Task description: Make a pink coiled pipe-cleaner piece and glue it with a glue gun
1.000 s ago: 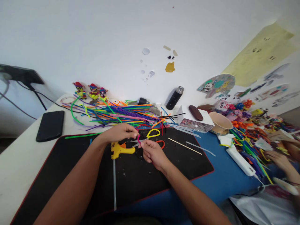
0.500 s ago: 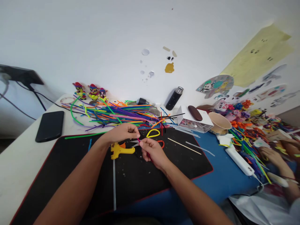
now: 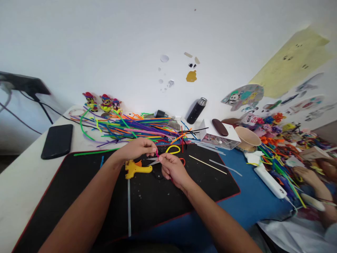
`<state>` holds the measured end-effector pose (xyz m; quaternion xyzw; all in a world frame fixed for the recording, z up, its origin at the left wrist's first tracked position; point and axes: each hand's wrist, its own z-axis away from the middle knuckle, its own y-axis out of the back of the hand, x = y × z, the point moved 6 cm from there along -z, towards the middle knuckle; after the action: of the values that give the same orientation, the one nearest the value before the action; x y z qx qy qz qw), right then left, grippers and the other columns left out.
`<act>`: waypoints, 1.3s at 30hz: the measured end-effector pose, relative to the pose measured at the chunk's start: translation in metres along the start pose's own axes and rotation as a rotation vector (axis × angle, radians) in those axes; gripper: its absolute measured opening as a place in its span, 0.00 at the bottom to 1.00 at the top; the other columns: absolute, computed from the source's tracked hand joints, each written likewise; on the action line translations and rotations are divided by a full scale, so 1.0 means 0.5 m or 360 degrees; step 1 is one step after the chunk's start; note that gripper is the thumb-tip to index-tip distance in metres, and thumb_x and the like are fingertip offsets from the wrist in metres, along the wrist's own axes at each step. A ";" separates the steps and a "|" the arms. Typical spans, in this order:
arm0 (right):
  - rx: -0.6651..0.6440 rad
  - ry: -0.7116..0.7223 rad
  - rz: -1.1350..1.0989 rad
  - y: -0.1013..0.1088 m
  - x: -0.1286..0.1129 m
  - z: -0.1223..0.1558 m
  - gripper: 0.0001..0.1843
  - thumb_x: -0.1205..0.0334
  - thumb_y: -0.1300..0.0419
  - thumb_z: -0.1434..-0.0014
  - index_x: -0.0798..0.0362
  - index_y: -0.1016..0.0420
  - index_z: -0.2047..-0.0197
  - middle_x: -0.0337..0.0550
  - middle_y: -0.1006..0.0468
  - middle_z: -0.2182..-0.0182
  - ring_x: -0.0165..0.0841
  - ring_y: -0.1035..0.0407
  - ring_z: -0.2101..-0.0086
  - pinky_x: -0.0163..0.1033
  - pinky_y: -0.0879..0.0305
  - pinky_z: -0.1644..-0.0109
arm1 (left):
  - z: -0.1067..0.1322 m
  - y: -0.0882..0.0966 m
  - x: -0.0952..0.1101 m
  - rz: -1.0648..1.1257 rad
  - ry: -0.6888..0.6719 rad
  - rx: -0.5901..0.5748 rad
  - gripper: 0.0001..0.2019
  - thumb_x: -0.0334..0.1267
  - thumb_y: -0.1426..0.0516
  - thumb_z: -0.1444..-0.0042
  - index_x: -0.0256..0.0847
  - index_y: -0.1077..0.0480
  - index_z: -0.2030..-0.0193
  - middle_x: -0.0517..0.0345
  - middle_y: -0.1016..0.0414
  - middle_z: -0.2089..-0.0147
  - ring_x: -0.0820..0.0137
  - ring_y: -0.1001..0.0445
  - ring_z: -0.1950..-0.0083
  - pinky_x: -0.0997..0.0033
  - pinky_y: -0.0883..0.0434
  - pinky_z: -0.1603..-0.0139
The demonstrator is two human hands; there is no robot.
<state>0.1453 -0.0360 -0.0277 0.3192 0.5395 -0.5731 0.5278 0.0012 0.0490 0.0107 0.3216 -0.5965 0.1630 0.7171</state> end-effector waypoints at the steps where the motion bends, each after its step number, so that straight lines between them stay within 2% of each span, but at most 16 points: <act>1: -0.0005 -0.0005 -0.0016 0.000 0.000 0.001 0.23 0.42 0.28 0.42 0.54 0.23 0.62 0.22 0.43 0.88 0.22 0.50 0.89 0.31 0.58 0.84 | 0.000 -0.001 -0.001 0.0010 -0.0005 -0.0005 0.18 0.53 0.39 0.39 0.38 0.24 0.68 0.57 0.24 0.69 0.68 0.28 0.66 0.71 0.33 0.62; 7: -0.0050 -0.0040 -0.0082 -0.004 0.001 0.007 0.23 0.42 0.27 0.41 0.54 0.23 0.62 0.22 0.43 0.88 0.21 0.51 0.89 0.31 0.59 0.84 | 0.002 -0.004 0.002 -0.0002 0.0004 -0.0082 0.19 0.53 0.39 0.37 0.37 0.21 0.65 0.56 0.22 0.67 0.68 0.28 0.65 0.71 0.32 0.61; 12: -0.0067 -0.0057 -0.0125 -0.002 0.003 0.010 0.22 0.43 0.27 0.41 0.54 0.23 0.63 0.22 0.43 0.88 0.21 0.52 0.89 0.31 0.60 0.84 | 0.003 -0.009 0.004 0.0107 0.0020 -0.0145 0.15 0.49 0.34 0.42 0.38 0.19 0.60 0.55 0.18 0.62 0.66 0.24 0.61 0.70 0.30 0.55; 16: -0.0074 -0.0067 -0.0152 0.000 0.004 0.009 0.22 0.43 0.27 0.41 0.54 0.24 0.63 0.22 0.44 0.88 0.21 0.53 0.89 0.31 0.60 0.84 | 0.001 -0.015 0.002 0.0073 0.0036 -0.0174 0.13 0.47 0.33 0.45 0.39 0.20 0.61 0.58 0.19 0.64 0.67 0.25 0.62 0.72 0.31 0.58; 28: -0.0082 -0.0072 -0.0183 -0.001 0.007 0.009 0.21 0.44 0.27 0.41 0.54 0.23 0.63 0.23 0.43 0.88 0.21 0.52 0.89 0.31 0.61 0.83 | -0.003 -0.015 0.001 -0.0072 -0.0005 -0.0096 0.13 0.49 0.36 0.44 0.39 0.21 0.65 0.60 0.23 0.68 0.69 0.30 0.66 0.73 0.35 0.64; 39: -0.0024 -0.0082 -0.0149 0.003 0.015 0.004 0.23 0.41 0.26 0.42 0.54 0.23 0.63 0.22 0.44 0.88 0.21 0.53 0.88 0.31 0.61 0.83 | -0.010 -0.016 -0.008 -0.0277 -0.0011 0.0087 0.09 0.43 0.39 0.46 0.40 0.23 0.65 0.60 0.22 0.70 0.68 0.26 0.67 0.72 0.35 0.65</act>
<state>0.1451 -0.0397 -0.0349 0.2746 0.5443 -0.6012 0.5166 0.0087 0.0469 0.0043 0.3923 -0.5642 0.1152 0.7173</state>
